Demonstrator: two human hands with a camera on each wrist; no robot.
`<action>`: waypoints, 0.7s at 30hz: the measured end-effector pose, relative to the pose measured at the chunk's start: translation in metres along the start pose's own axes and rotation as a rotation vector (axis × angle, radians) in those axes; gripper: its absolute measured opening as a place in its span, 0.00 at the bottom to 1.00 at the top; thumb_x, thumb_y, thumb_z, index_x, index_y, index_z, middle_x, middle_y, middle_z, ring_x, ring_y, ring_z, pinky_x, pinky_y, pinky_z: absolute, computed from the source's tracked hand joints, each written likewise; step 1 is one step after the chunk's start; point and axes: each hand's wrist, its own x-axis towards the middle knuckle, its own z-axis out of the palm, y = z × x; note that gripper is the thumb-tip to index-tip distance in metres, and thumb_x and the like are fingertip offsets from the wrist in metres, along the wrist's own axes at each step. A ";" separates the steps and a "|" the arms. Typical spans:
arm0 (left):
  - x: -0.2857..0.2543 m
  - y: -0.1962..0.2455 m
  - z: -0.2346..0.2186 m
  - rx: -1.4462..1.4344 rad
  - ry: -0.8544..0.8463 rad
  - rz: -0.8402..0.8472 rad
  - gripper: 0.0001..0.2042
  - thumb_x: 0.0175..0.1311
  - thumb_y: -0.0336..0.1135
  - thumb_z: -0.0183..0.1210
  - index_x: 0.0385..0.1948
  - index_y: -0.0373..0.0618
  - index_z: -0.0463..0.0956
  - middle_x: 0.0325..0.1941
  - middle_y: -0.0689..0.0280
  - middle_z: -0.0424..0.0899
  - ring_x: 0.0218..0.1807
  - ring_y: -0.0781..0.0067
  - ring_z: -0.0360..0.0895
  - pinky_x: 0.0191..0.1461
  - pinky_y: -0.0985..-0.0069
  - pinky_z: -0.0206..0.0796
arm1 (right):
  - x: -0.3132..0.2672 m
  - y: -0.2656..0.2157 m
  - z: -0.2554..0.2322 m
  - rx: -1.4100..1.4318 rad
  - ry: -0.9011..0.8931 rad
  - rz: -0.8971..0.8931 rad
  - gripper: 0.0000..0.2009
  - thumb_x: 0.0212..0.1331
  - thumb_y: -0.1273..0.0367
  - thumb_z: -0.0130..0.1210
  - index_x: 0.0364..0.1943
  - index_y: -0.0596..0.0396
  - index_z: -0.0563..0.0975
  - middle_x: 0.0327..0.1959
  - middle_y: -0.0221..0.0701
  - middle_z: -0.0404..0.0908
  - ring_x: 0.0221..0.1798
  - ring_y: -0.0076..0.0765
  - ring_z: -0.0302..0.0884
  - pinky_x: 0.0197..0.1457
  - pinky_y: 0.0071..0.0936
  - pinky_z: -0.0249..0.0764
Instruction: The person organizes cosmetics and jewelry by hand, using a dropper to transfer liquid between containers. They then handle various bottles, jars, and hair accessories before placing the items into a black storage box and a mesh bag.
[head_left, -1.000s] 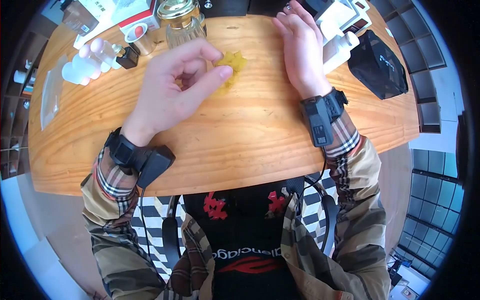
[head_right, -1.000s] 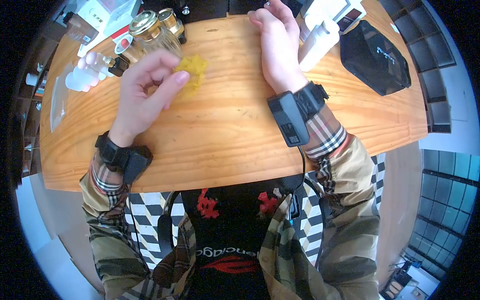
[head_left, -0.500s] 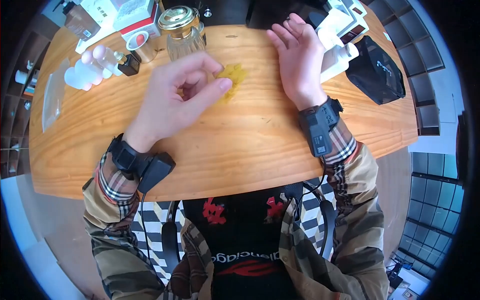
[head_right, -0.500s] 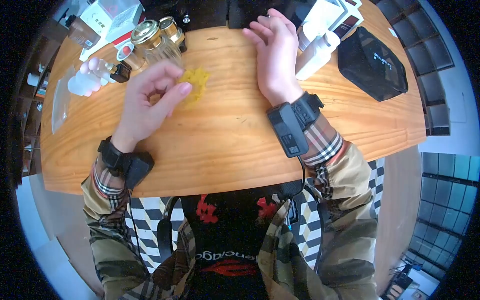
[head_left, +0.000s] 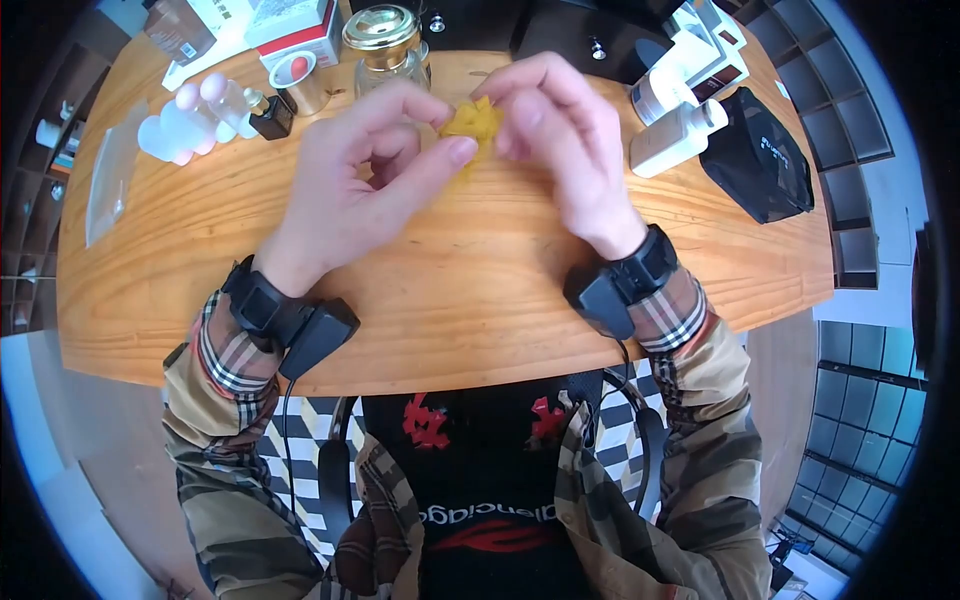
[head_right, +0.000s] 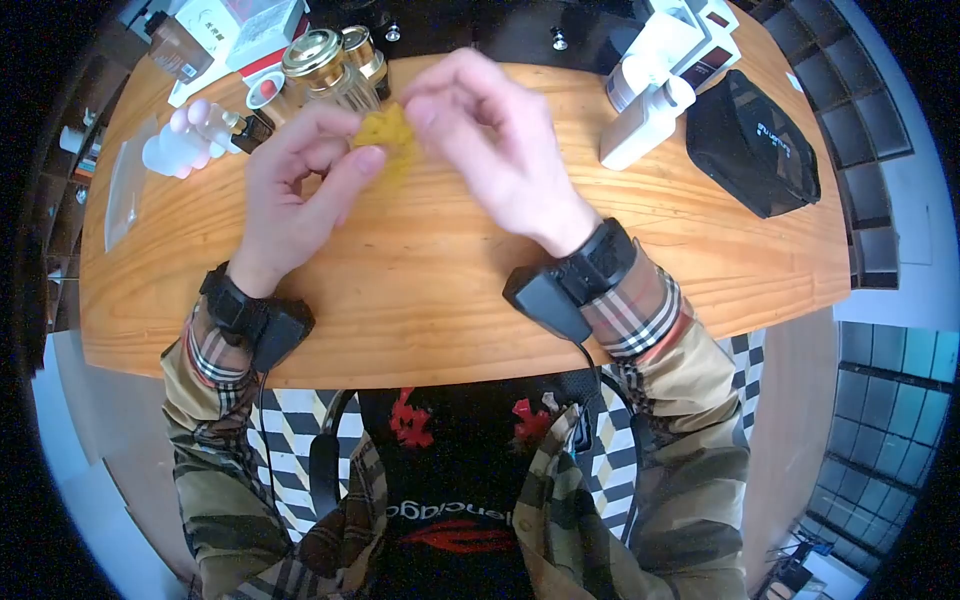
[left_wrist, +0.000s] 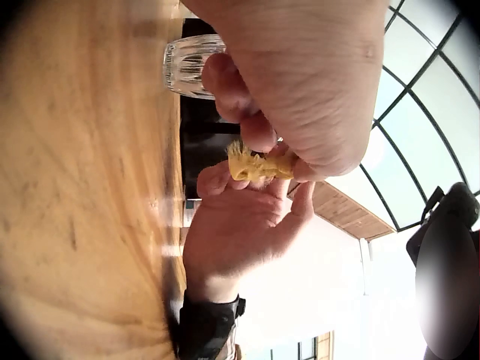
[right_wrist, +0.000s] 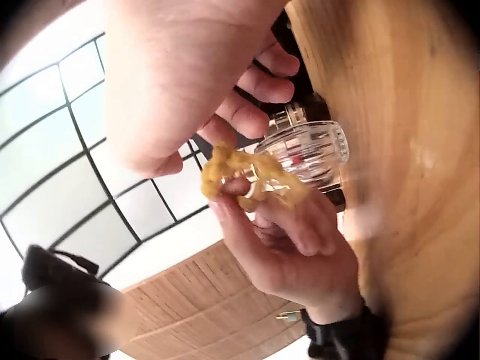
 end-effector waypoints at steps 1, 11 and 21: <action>0.000 0.001 -0.001 0.017 0.013 0.027 0.09 0.68 0.30 0.67 0.42 0.42 0.76 0.13 0.79 0.62 0.19 0.90 0.53 0.26 0.82 0.45 | -0.001 -0.001 0.001 -0.132 -0.071 -0.140 0.06 0.68 0.70 0.60 0.43 0.57 0.81 0.24 0.20 0.77 0.27 0.11 0.70 0.32 0.17 0.66; 0.001 0.011 0.000 -0.068 0.023 0.004 0.17 0.70 0.31 0.65 0.59 0.46 0.76 0.12 0.81 0.60 0.18 0.91 0.53 0.25 0.83 0.43 | 0.014 0.008 -0.006 0.222 0.277 0.027 0.10 0.69 0.73 0.61 0.51 0.58 0.76 0.34 0.30 0.87 0.24 0.17 0.76 0.26 0.15 0.69; 0.000 0.010 -0.006 0.046 -0.087 0.017 0.14 0.73 0.28 0.59 0.57 0.43 0.75 0.13 0.80 0.66 0.17 0.92 0.60 0.26 0.84 0.48 | 0.023 -0.007 -0.011 -0.239 0.461 -0.037 0.31 0.63 0.78 0.60 0.72 0.59 0.66 0.59 0.32 0.76 0.42 0.17 0.73 0.44 0.16 0.72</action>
